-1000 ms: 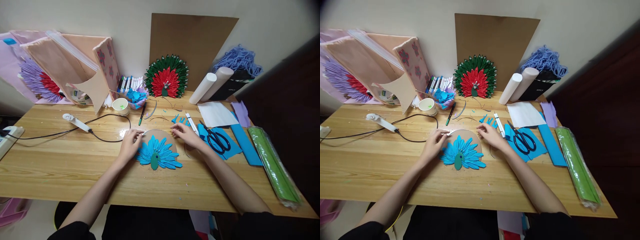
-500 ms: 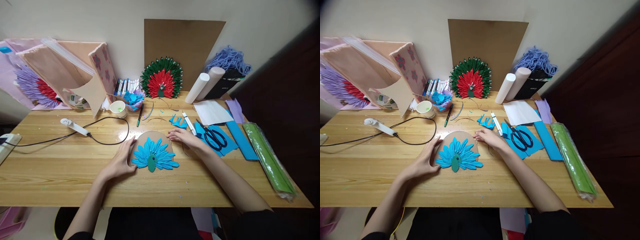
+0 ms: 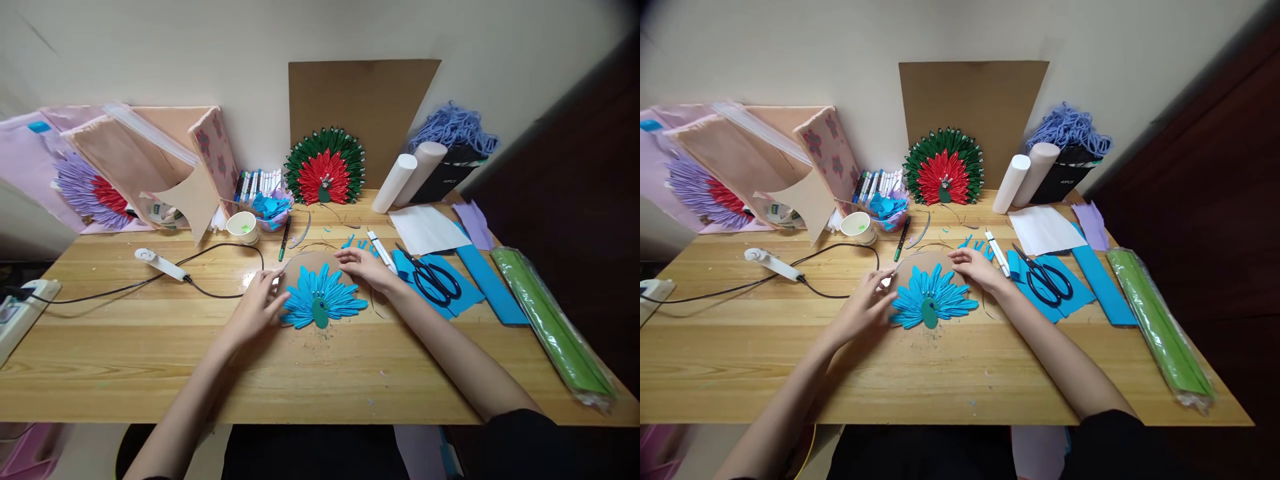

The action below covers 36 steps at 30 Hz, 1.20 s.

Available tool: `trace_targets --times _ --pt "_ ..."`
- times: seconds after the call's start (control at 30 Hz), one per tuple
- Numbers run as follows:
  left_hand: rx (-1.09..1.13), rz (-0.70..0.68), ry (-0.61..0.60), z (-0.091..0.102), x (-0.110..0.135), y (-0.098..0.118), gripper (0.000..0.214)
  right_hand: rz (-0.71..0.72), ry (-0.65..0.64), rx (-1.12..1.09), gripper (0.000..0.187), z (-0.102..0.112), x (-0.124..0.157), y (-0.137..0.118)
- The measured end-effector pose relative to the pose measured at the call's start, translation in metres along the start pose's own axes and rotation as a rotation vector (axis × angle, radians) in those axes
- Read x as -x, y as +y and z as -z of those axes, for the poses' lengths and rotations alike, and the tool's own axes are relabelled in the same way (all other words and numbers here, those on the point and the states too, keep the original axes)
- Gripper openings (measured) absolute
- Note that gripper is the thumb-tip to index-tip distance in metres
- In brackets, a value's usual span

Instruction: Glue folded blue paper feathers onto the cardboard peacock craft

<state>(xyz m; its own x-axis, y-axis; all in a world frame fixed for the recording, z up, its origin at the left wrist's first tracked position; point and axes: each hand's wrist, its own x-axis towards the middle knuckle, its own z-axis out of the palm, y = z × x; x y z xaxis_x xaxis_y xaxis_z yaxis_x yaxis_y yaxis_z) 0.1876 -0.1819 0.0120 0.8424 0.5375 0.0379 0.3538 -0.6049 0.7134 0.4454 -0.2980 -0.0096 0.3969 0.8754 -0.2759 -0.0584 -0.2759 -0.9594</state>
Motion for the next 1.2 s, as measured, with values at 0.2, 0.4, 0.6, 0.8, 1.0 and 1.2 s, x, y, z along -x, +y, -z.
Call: trace_targets --times 0.2,0.4,0.6,0.8,1.0,1.2 --pt "-0.095 0.007 0.135 -0.005 -0.051 0.008 0.026 0.101 -0.038 0.103 0.026 0.005 -0.003 -0.001" --pt "-0.144 -0.014 0.084 -0.009 -0.062 0.009 0.019 0.115 -0.056 0.169 0.029 0.005 -0.001 -0.005" --pt "-0.106 -0.005 0.032 -0.011 -0.064 0.008 0.019 0.116 -0.066 0.158 0.029 0.004 0.003 -0.012" --pt "-0.095 -0.012 -0.007 -0.007 -0.063 0.013 0.016 0.133 -0.053 0.186 0.028 0.005 0.005 -0.016" --pt "-0.149 -0.008 -0.077 0.0 -0.061 0.018 0.02 0.128 -0.085 0.154 0.03 0.005 0.006 -0.016" --pt "-0.214 -0.004 -0.077 0.001 -0.06 0.019 0.022 0.146 -0.07 0.184 0.029 0.006 0.007 -0.018"
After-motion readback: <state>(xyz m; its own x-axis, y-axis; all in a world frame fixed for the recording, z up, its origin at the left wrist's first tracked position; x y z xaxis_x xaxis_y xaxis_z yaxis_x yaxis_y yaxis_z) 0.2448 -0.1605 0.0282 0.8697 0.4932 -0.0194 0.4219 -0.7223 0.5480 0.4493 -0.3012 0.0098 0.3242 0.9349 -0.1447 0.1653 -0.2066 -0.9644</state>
